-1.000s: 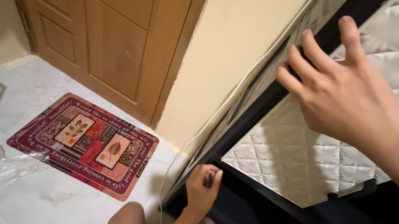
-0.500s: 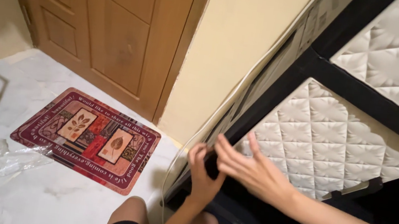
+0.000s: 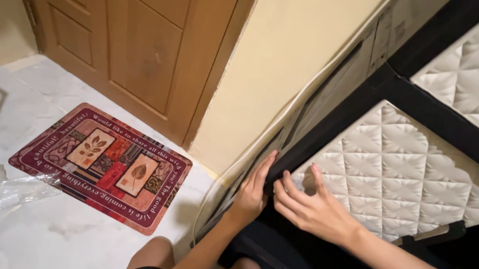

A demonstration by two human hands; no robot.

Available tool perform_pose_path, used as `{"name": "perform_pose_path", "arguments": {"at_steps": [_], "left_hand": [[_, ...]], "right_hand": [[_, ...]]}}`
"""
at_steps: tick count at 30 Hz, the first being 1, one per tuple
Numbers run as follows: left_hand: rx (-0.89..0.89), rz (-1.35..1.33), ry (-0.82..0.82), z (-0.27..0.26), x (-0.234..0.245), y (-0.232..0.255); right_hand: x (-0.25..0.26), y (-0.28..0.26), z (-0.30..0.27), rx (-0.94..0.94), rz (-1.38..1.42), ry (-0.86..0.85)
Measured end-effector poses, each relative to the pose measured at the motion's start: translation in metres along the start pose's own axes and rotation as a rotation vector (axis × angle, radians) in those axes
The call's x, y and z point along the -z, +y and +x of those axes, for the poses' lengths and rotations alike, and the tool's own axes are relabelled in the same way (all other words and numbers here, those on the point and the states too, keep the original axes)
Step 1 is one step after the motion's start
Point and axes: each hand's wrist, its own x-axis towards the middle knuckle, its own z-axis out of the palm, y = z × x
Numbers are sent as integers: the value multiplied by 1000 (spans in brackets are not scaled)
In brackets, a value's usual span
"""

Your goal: The recorder is shown assembling a multi-tier shoe rack with a black frame and white quilted door panels.

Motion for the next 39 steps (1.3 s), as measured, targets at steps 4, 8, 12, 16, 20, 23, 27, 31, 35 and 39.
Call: {"name": "perform_pose_path", "arguments": {"at_steps": [4,8,12,16,20,23,27,31,35,39], "left_hand": [[-56,43,-20,0,2,-2],[-78,83,-31,-2,2,-6],[-82,98,-19,-4,-1,-9],[-68,83,-26,-8,-4,-14],[-64,89,-40,-10,-5,-17],[-69,92,-52,-12,-6,-22],[-78,88,-53,-12,-8,-23],[-81,89,-47,-12,-8,-25],[-90,86,-44,-11,-7,-26],[-96,95,-34,-9,-6,-22]], "right_hand": [[-6,1,-4,24,-17,62],[-7,8,-2,74,-5,35],[-17,6,-11,68,17,45],[-25,4,-16,62,12,64],[-30,3,-17,55,28,68],[-29,5,-16,53,101,11],[-21,9,-12,78,69,7],[-19,9,-10,70,66,10],[-17,9,-7,94,80,-37],[-11,9,-3,128,96,-80]]}}
